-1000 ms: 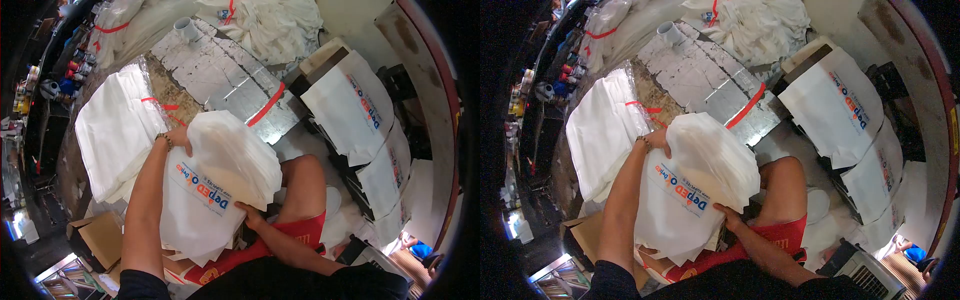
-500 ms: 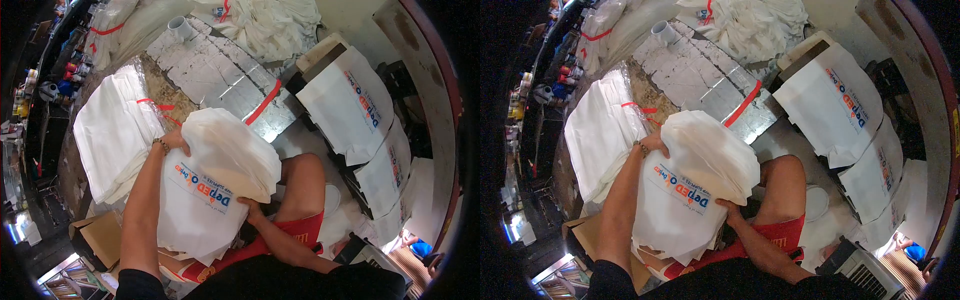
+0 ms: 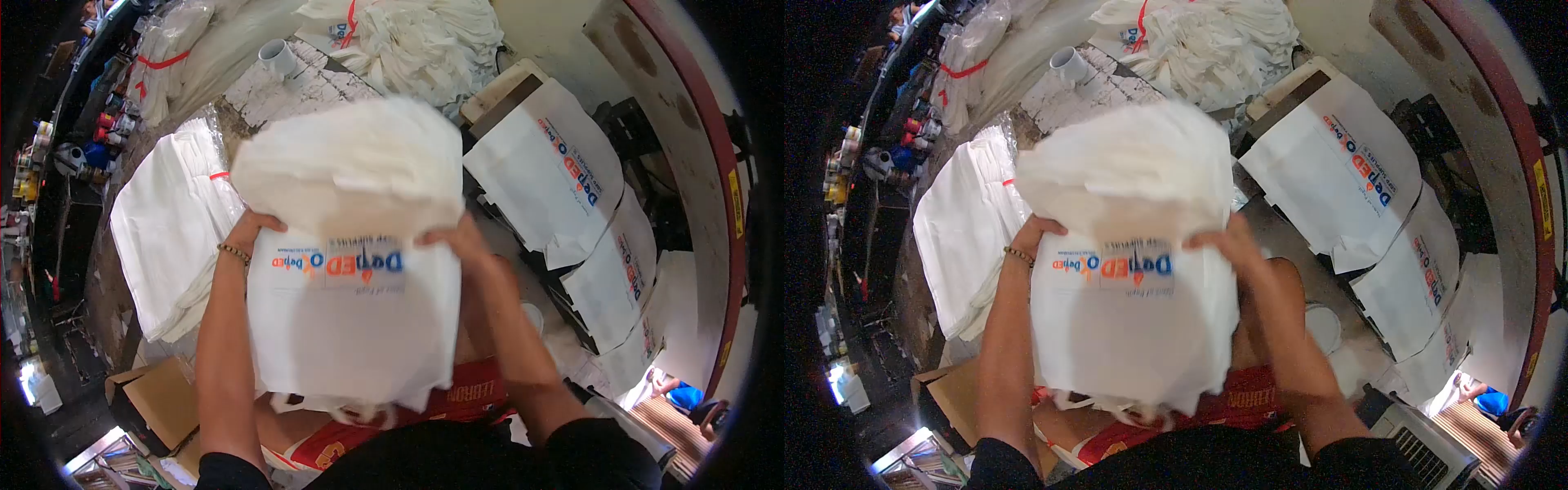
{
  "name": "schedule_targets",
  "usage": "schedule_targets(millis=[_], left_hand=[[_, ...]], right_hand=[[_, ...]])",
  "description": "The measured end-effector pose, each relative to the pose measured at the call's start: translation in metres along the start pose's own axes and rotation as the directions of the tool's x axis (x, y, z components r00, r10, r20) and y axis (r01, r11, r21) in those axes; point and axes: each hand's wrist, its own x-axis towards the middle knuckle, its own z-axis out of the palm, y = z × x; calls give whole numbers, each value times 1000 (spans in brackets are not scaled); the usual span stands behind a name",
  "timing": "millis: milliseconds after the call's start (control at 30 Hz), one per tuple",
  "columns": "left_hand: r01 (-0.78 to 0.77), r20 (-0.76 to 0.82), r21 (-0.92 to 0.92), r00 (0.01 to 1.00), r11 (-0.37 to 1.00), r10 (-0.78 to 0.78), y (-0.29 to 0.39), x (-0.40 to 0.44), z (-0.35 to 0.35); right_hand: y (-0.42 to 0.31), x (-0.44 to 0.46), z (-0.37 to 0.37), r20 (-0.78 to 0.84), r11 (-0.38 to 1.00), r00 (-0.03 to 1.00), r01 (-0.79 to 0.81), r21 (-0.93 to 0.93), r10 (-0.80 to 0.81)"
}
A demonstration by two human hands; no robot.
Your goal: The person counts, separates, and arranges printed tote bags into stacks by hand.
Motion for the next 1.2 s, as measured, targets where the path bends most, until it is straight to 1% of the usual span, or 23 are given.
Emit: schedule_targets(millis=[33, 100, 167, 200, 267, 300, 367, 433, 467, 567, 600, 667, 733, 800, 833, 867, 900, 933, 1033, 1100, 1133, 1167, 1200], left_hand=[[18, -6, -79, 1000, 997, -19, 8, -5, 3], [34, -80, -196, 996, 980, -51, 10, -8, 17], [44, -115, -328, 990, 944, -86, -6, 9, 25], [19, -186, -70, 982, 997, -32, -15, 13, 33], [14, -304, 39, 953, 999, -2, -61, 45, 21], [13, -359, 99, 933, 995, 24, -75, 62, 11], [-165, -248, 380, 930, 910, 272, -96, 70, -7], [-253, -225, 449, 896, 857, 383, -97, 75, -9], [-252, -276, 399, 884, 882, 378, -97, 77, -7], [-262, -346, 426, 837, 866, 424, -107, 101, -34], [-269, -356, 429, 827, 862, 435, -105, 109, -41], [-290, -376, 401, 813, 869, 445, -85, 116, -52], [-296, -420, 303, 812, 906, 406, -53, 120, -58], [-287, -477, 162, 815, 944, 330, -29, 133, -68], [-311, -469, 185, 806, 932, 362, -22, 143, -76], [-332, -459, 208, 798, 920, 391, -17, 152, -82], [-356, -449, 228, 788, 906, 422, -13, 160, -88], [-338, -466, 165, 801, 926, 376, -11, 164, -89], [-283, -505, -5, 828, 959, 242, -5, 163, -83], [-246, -517, -90, 840, 965, 166, 2, 153, -69], [-225, -540, -41, 825, 974, 168, 12, 142, -60], [-295, -563, -50, 797, 954, 217, 20, 131, -51], [-365, -587, -57, 765, 929, 265, 22, 120, -42]], right_hand=[[-18, 26, -9, 43, 1000, 999, -26, 3, 26], [-48, 81, -21, 127, 993, 991, -33, -115, 48], [-49, 150, -36, 215, 942, 928, -261, -210, 305], [-5, 194, -45, 254, 947, 926, -221, -231, 279], [81, 279, -62, 330, 954, 917, -138, -265, 224], [75, 267, -57, 184, 928, 966, -104, -356, 179], [56, 258, -51, 63, 865, 947, -261, -428, 316], [51, 256, -53, 120, 908, 964, -177, -379, 238], [49, 259, -51, 148, 927, 969, -136, -349, 197], [12, 276, -34, 223, 909, 952, -106, -404, 210], [27, 315, -36, 284, 872, 945, -5, -490, 165], [-1, 350, -15, 485, 890, 866, 117, -440, 125], [-39, 383, 12, 588, 854, 804, 242, -461, 90], [-59, 423, 23, 736, 854, 660, 462, -240, -150], [-90, 421, 46, 666, 837, 735, 281, -470, 127], [-89, 444, 52, 536, 856, 794, 40, -515, 286], [-85, 459, 52, 585, 830, 776, 151, -538, 238], [-92, 458, 53, 632, 794, 750, 257, -551, 196], [-104, 455, 52, 587, 535, 798, 439, -722, 137], [-110, 445, 45, 408, 488, 899, 289, -824, 158], [-113, 434, 40, 354, 503, 932, 267, -822, 83], [-117, 422, 35, 293, 519, 956, 247, -818, 7], [-139, 401, 35, 278, 523, 956, 189, -831, 96]])
